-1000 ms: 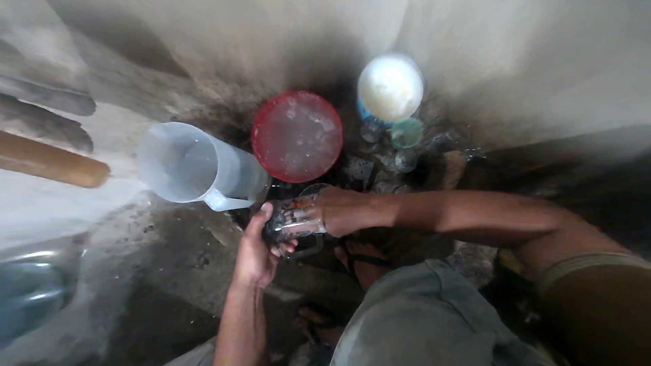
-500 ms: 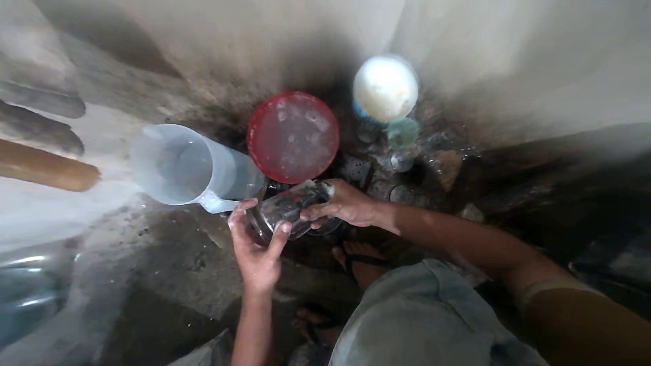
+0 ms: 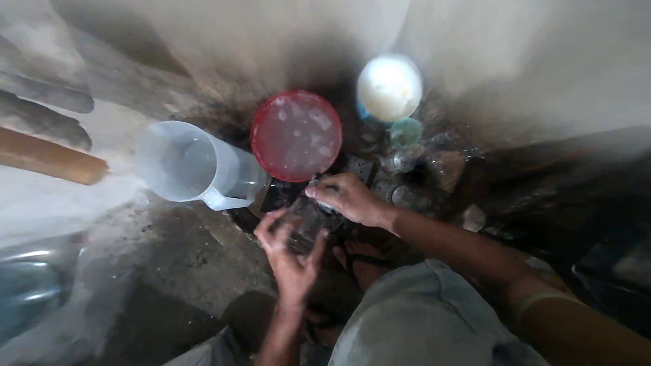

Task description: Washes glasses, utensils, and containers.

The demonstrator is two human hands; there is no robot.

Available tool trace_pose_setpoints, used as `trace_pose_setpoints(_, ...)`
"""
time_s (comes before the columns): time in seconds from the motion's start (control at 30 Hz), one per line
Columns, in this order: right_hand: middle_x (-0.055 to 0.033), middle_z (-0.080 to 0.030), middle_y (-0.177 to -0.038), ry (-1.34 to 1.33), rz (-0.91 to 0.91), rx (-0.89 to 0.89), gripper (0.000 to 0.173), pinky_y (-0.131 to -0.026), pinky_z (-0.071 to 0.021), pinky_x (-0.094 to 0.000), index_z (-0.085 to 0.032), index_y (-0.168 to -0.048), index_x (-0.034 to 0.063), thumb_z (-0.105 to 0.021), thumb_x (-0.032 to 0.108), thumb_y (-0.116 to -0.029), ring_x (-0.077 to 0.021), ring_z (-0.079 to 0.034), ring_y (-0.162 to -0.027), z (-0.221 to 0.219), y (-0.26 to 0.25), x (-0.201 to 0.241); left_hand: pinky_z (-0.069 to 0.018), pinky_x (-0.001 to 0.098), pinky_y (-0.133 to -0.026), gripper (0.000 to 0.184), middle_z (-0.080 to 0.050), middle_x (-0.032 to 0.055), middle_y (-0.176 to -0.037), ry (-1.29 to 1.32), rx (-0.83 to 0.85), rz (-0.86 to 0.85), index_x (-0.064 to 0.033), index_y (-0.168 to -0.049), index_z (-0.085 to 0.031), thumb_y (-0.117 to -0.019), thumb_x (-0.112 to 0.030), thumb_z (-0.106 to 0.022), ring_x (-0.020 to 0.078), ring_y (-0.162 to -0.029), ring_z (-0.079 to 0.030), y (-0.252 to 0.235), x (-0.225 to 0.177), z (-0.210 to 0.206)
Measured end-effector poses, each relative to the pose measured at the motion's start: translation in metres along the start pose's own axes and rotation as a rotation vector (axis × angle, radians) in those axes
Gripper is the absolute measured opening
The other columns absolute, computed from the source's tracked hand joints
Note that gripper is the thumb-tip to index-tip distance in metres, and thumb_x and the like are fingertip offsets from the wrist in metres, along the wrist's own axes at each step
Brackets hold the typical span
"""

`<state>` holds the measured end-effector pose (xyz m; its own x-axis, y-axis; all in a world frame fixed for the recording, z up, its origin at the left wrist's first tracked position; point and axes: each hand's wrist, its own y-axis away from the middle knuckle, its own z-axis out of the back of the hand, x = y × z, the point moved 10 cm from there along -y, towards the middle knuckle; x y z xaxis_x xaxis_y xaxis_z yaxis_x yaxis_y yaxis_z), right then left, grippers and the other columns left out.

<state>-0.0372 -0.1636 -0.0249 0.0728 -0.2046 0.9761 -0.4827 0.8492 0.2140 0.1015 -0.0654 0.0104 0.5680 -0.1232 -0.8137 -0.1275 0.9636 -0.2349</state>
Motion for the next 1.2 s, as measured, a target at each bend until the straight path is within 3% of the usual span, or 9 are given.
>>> trace_pose_setpoints(0.1,-0.0036,-0.065,-0.068,0.242,0.297,0.105,0.027,-0.062,-0.0549,-0.0317,-0.072,-0.081,0.0032,-0.067,0.021,-0.0998,-0.0102,-0.061,-0.062,-0.013,0.004,0.016,-0.0622,0.0328,-0.078,0.047,-0.063,0.0027,-0.121,0.516,-0.168,0.645,-0.0173,-0.147,-0.040,-0.1045,-0.026,-0.057,0.0139,-0.096,-0.069,0.003,0.045,-0.009)
trace_pose_setpoints(0.23,-0.0042,-0.060,-0.062,0.475,0.612,0.195,0.037,-0.059,-0.0523,-0.0394,-0.069,-0.081,0.0059,-0.059,0.035,-0.1023,-0.0165,-0.061,-0.059,-0.026,0.016,0.026,-0.0587,0.0353,-0.057,0.050,-0.069,0.0088,-0.086,0.977,-0.091,1.236,-0.0135,-0.110,-0.064,-0.1056,-0.055,-0.037,0.0190,-0.068,-0.068,0.030,0.070,-0.050)
trace_pose_setpoints(0.4,-0.0088,-0.067,-0.074,0.396,0.867,-0.329,0.052,-0.060,-0.0581,-0.0321,-0.067,-0.092,0.0017,-0.040,0.044,-0.1095,-0.0143,-0.066,-0.065,0.007,0.036,0.032,-0.0528,0.0308,-0.045,0.076,-0.069,0.0114,-0.080,1.277,0.295,1.268,-0.0130,-0.102,-0.068,-0.1023,-0.069,-0.017,0.0182,-0.057,-0.064,0.051,0.042,-0.086)
trace_pose_setpoints(0.5,-0.0079,-0.067,-0.074,0.238,0.731,-0.522,0.049,-0.061,-0.0566,-0.0281,-0.067,-0.092,-0.0028,-0.048,0.040,-0.1054,-0.0092,-0.065,-0.065,0.028,0.029,0.031,-0.0625,0.0442,-0.068,0.090,-0.072,0.0226,-0.093,1.346,0.435,1.330,-0.0043,-0.112,-0.066,-0.0997,-0.072,-0.007,0.0336,-0.080,-0.073,0.065,0.029,-0.101)
trace_pose_setpoints(0.57,-0.0066,-0.067,-0.078,0.119,0.576,-0.489,0.036,-0.066,-0.0565,-0.0264,-0.065,-0.096,-0.0035,-0.053,0.030,-0.1042,-0.0066,-0.064,-0.070,0.034,0.018,0.030,-0.0605,0.0538,-0.086,0.070,-0.071,0.0258,-0.108,1.254,0.298,1.210,-0.0014,-0.125,-0.059,-0.1087,-0.051,-0.012,0.0392,-0.099,-0.072,0.054,0.037,-0.094)
trace_pose_setpoints(0.63,-0.0081,-0.070,-0.091,0.049,0.408,-0.426,0.025,-0.079,-0.0589,-0.0281,-0.067,-0.105,-0.0041,-0.054,0.017,-0.1049,-0.0074,-0.068,-0.084,0.037,0.005,0.023,-0.0622,0.0403,-0.082,0.046,-0.072,0.0094,-0.103,0.896,0.151,1.028,-0.0074,-0.127,-0.058,-0.1119,-0.031,-0.021,0.0197,-0.094,-0.072,0.037,0.045,-0.076)
trace_pose_setpoints(0.77,-0.0111,-0.072,-0.105,0.067,0.170,-0.535,0.027,-0.090,-0.0585,-0.0336,-0.066,-0.119,-0.0015,-0.059,0.020,-0.1046,-0.0124,-0.069,-0.096,0.038,0.006,-0.001,-0.0589,0.0303,-0.086,0.047,-0.067,0.0000,-0.114,0.638,0.216,0.920,-0.0111,-0.144,-0.045,-0.1105,-0.036,-0.023,0.0073,-0.101,-0.066,0.037,0.052,-0.071)
trace_pose_setpoints(0.93,-0.0187,-0.071,-0.117,0.425,0.184,-0.514,0.036,-0.088,-0.0593,-0.0490,-0.056,-0.133,-0.0030,-0.060,0.008,-0.1000,-0.0303,-0.072,-0.101,0.025,0.022,-0.006,-0.0610,0.0322,-0.066,0.046,-0.072,0.0009,-0.081,0.971,0.127,0.921,-0.0150,-0.098,-0.065,-0.1059,-0.029,-0.022,0.0118,-0.073,-0.070,0.038,0.049,-0.087)
trace_pose_setpoints(1.2,-0.0220,-0.068,-0.121,0.484,0.142,-0.120,0.044,-0.096,-0.0556,-0.0520,-0.061,-0.139,0.0038,-0.065,0.015,-0.0958,-0.0345,-0.067,-0.110,-0.021,0.062,-0.035,-0.0609,0.0379,-0.080,0.057,-0.071,0.0046,-0.105,1.048,-0.015,1.014,-0.0174,-0.126,-0.062,-0.0958,-0.065,-0.054,0.0157,-0.095,-0.070,0.032,0.071,-0.107)
